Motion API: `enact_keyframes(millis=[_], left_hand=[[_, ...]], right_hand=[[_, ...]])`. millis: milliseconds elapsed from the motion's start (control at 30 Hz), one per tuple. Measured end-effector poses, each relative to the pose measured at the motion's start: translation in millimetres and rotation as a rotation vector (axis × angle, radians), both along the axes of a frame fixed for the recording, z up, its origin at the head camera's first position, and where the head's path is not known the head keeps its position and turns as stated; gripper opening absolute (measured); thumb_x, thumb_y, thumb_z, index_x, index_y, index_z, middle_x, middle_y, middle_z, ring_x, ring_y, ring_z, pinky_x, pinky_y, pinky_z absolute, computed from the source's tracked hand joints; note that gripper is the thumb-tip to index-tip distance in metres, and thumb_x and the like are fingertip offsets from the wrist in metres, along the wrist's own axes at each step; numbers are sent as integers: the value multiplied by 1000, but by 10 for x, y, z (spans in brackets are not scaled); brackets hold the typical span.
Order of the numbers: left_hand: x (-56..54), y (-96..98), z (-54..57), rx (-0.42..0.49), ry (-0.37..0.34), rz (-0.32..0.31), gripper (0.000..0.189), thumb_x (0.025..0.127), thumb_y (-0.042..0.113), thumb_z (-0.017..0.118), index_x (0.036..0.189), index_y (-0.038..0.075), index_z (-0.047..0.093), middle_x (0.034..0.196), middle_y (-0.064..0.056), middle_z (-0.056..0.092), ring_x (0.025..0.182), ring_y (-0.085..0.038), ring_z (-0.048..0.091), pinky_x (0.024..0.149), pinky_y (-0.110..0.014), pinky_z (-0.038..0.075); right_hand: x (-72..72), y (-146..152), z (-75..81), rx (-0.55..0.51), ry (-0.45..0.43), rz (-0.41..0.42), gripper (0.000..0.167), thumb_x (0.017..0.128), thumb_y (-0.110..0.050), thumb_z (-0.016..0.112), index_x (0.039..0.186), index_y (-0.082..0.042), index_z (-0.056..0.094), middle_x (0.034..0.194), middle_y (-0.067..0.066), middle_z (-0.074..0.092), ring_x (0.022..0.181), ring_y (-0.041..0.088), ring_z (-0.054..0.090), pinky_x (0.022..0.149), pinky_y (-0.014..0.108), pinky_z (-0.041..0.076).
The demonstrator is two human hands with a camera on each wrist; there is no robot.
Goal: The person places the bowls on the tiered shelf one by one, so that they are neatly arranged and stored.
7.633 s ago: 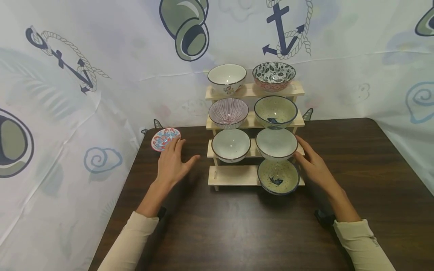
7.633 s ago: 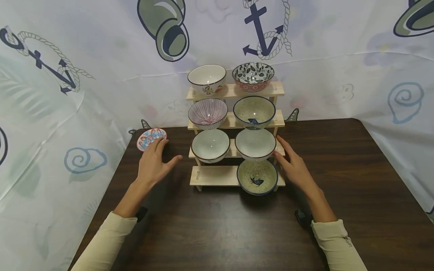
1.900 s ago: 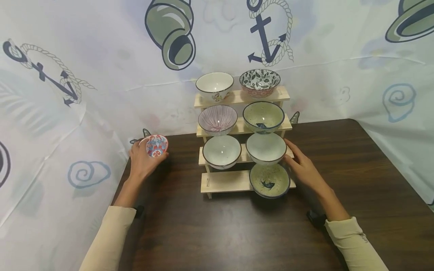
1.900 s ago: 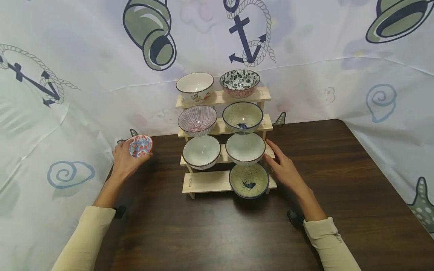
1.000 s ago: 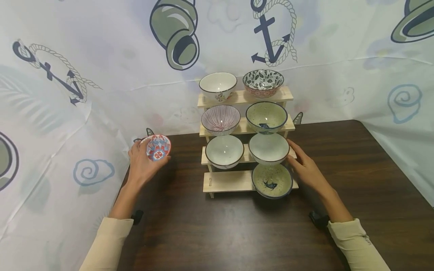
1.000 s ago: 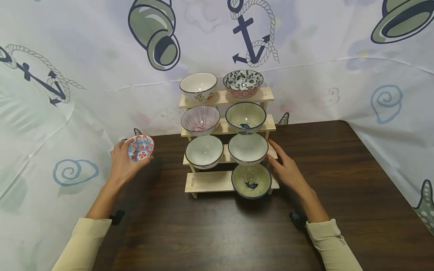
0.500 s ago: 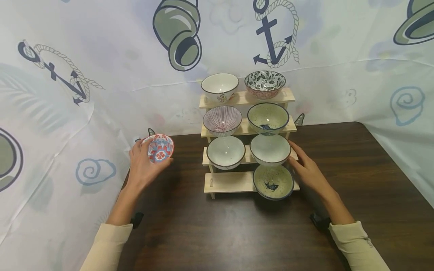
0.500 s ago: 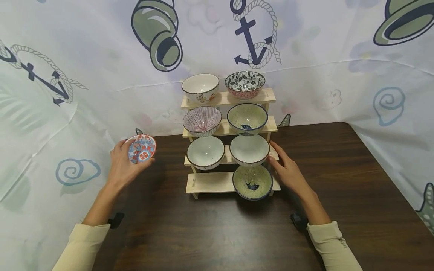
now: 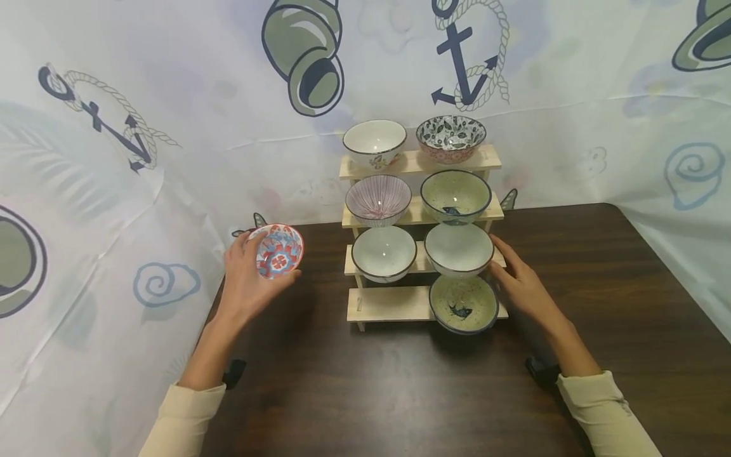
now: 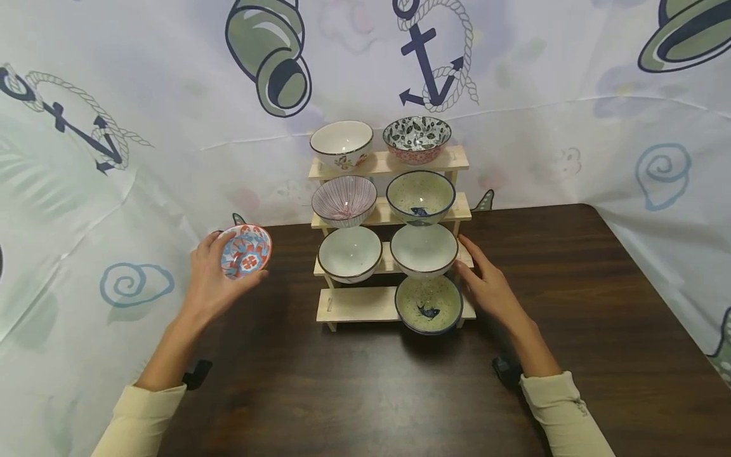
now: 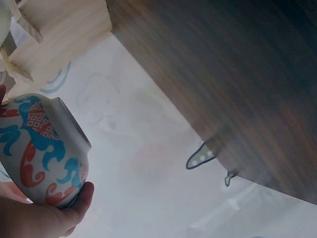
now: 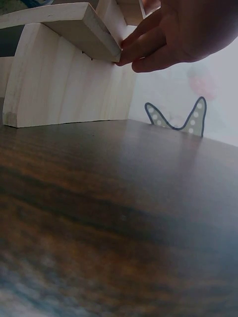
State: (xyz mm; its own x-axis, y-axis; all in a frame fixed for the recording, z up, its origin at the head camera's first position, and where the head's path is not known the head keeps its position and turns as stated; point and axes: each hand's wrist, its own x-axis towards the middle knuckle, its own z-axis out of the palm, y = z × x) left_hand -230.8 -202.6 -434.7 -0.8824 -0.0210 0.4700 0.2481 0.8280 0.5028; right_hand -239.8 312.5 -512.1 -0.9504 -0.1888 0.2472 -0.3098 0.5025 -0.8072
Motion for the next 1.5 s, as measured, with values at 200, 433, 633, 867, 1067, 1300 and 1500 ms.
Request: enact_keyframes(millis=[200, 433, 633, 867, 1067, 1300, 1500], left_hand=[[73, 69, 26, -7, -30, -14, 95, 71, 40, 91, 150, 11, 47, 156, -27, 35, 141, -48, 32, 100, -69, 42], [119, 111, 51, -17, -43, -43, 98, 69, 40, 92, 151, 12, 47, 158, -26, 34, 143, -46, 32, 100, -68, 43], [158, 117, 50, -25, -63, -64, 97, 70, 42, 91, 153, 17, 46, 160, -24, 33, 140, -43, 34, 96, -65, 44], [220, 130, 69, -30, -87, -92, 95, 72, 43, 91, 153, 25, 45, 161, -20, 32, 136, -40, 37, 92, -60, 47], [263, 161, 98, -32, -91, -119, 95, 72, 43, 92, 153, 28, 45, 162, -18, 31, 138, -36, 35, 91, -56, 49], [331, 189, 78, -47, -109, -140, 95, 71, 42, 92, 151, 21, 46, 163, -16, 31, 142, -36, 32, 93, -57, 49], [392, 229, 71, -62, -95, -167, 94, 70, 42, 93, 149, 19, 48, 163, -16, 31, 141, -35, 32, 91, -56, 49]], right_hand=[[40, 29, -25, 4, -11, -13, 63, 110, -32, 48, 166, -28, 20, 167, 21, 32, 141, 49, 47, 105, 66, 46], [52, 37, -47, 10, -2, -13, 63, 110, -31, 48, 166, -26, 21, 166, 21, 33, 141, 47, 48, 104, 62, 46], [43, 34, -56, 10, 1, -7, 62, 111, -31, 48, 166, -26, 20, 166, 21, 33, 142, 47, 47, 105, 63, 45], [27, 38, -49, 19, 8, -14, 62, 111, -31, 47, 166, -25, 21, 166, 21, 33, 141, 47, 48, 105, 61, 45], [6, 36, -20, 28, 17, -28, 62, 111, -31, 47, 166, -25, 21, 165, 23, 34, 138, 46, 51, 103, 58, 48], [-7, 14, -7, 8, 11, -7, 62, 111, -32, 47, 167, -24, 20, 167, 23, 30, 140, 50, 47, 105, 67, 44], [-15, 0, -10, 23, 16, -10, 62, 111, -31, 46, 167, -24, 20, 166, 23, 32, 134, 48, 53, 101, 64, 47]])
